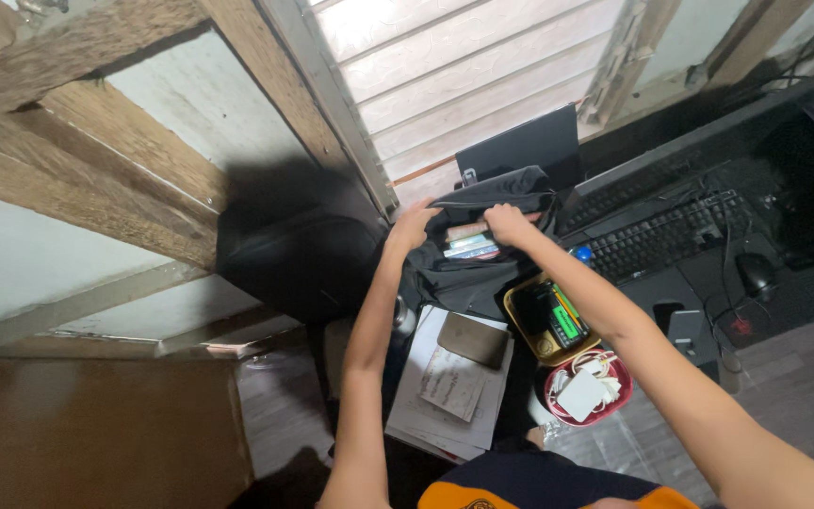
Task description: The person packs several books into a black backpack. They pick up each book from a red stool, place it into the backpack, and repeat the process for multiple books.
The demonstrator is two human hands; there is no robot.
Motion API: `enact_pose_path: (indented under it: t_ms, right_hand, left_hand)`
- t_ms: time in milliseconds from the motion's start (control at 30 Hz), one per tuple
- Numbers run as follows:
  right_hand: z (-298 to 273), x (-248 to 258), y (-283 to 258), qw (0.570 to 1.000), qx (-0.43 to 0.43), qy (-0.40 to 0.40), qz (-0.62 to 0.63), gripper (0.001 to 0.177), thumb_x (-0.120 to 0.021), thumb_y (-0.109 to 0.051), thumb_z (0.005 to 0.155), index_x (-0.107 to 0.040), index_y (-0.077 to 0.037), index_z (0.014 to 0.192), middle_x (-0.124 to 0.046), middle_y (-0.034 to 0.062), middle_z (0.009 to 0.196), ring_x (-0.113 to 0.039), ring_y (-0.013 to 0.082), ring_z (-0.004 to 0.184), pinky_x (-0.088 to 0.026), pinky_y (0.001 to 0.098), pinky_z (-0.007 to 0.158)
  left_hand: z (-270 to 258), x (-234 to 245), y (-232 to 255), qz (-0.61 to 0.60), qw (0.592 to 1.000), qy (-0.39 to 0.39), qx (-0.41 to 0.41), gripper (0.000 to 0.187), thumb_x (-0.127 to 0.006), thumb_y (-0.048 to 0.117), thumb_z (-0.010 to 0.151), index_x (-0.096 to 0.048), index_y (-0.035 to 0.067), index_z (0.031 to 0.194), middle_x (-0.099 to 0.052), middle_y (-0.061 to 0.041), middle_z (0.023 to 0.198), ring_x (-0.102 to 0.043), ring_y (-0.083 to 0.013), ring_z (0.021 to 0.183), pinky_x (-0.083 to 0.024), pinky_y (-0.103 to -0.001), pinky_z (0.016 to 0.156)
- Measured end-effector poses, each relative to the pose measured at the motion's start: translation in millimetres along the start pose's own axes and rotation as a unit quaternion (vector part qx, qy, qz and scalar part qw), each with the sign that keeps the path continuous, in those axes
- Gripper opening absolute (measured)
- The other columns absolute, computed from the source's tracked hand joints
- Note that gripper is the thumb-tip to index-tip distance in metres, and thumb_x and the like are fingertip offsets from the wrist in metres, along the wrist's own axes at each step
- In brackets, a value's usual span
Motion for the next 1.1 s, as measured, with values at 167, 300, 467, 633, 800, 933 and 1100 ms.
enact_pose_path:
  t_ms: [167, 300, 467, 633, 800, 933, 1100]
  right_hand:
    - [15.7, -3.3, 14.1, 0.986, 0.053, -0.127, 0.094, 0.049, -0.071, -0.026, 0.087, -0.064, -0.022, 0.136, -0.066, 0.0170, 0.131, -0.063, 0.0380, 0.121, -0.051, 0.0475, 0.101]
    - [26.9, -4.5, 20.4, 0.974, 0.038, -0.181, 0.133, 0.054, -0.072, -0.050, 0.095, -0.058, -0.020, 0.139, -0.059, 0.0199, 0.137, -0.054, 0.0412, 0.128, -0.044, 0.0493, 0.108]
    - [22.9, -10.7, 9.2, 0.985, 0.016, -0.155, 0.077, 0.055, -0.073, -0.050, 0.094, -0.061, -0.016, 0.136, -0.062, 0.0220, 0.130, -0.058, 0.0421, 0.123, -0.046, 0.0497, 0.105]
    - [8.0, -14.6, 6.1, 0.987, 0.015, -0.101, 0.121, 0.056, -0.074, -0.050, 0.092, -0.065, -0.012, 0.132, -0.066, 0.0242, 0.123, -0.061, 0.0431, 0.118, -0.049, 0.0502, 0.102]
    - [-29.9, 7.7, -1.2, 0.940, 0.115, 0.122, 0.296, 0.039, -0.071, -0.034, 0.094, -0.072, -0.004, 0.118, -0.074, 0.0204, 0.111, -0.070, 0.0373, 0.105, -0.055, 0.0441, 0.094]
    - [-87.4, 69.2, 1.0, 0.850, 0.054, 0.114, 0.512, 0.024, -0.059, -0.019, 0.103, -0.075, -0.001, 0.108, -0.079, 0.0120, 0.101, -0.074, 0.0190, 0.095, -0.058, 0.0326, 0.086]
    - [-147.0, 165.2, 47.1, 0.714, 0.121, 0.247, 0.644, 0.031, -0.049, -0.019, 0.108, -0.069, 0.004, 0.102, -0.073, 0.0110, 0.106, -0.068, 0.0168, 0.097, -0.055, 0.0303, 0.089]
  left_hand:
    - [-11.0, -3.0, 15.5, 0.021, 1.000, 0.021, -0.001, 0.065, -0.065, -0.016, 0.069, -0.068, 0.010, 0.128, -0.052, -0.007, 0.148, -0.052, -0.0336, 0.133, -0.045, -0.041, 0.109]
    - [-7.0, 2.4, 29.1, 0.027, 0.999, -0.002, 0.030, 0.061, -0.066, -0.013, 0.069, -0.068, 0.010, 0.125, -0.054, -0.005, 0.143, -0.053, -0.0325, 0.131, -0.049, -0.043, 0.103]
    - [-13.7, -9.5, 30.6, 0.032, 0.998, 0.022, 0.045, 0.053, -0.063, -0.014, 0.075, -0.068, 0.012, 0.122, -0.051, -0.006, 0.147, -0.051, -0.0329, 0.132, -0.050, -0.046, 0.097]
    - [-17.0, -15.6, 30.0, 0.010, 0.995, 0.076, 0.060, 0.054, -0.065, -0.010, 0.073, -0.074, 0.016, 0.120, -0.054, -0.009, 0.144, -0.052, -0.0328, 0.134, -0.047, -0.045, 0.102]
    - [-20.3, -8.1, 34.3, -0.032, 0.984, 0.174, 0.037, 0.038, -0.069, 0.000, 0.075, -0.083, 0.020, 0.105, -0.061, -0.019, 0.137, -0.056, -0.0368, 0.125, -0.045, -0.043, 0.107]
    - [-18.4, 7.2, 47.1, -0.239, 0.941, 0.218, 0.098, 0.020, -0.066, 0.014, 0.096, -0.078, 0.013, 0.112, -0.071, -0.014, 0.123, -0.066, -0.0294, 0.119, -0.051, -0.038, 0.104]
    - [-18.0, 65.8, 93.6, -0.429, 0.848, 0.307, 0.044, 0.039, -0.044, 0.024, 0.110, -0.071, -0.002, 0.121, -0.072, -0.011, 0.124, -0.063, -0.0212, 0.118, -0.043, -0.037, 0.108]
Point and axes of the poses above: each hand's wrist, its own z-axis towards the middle knuckle, its own x-axis out of the back of the hand, y = z × x, the point moved 1 cm from there along z, towards the middle knuckle
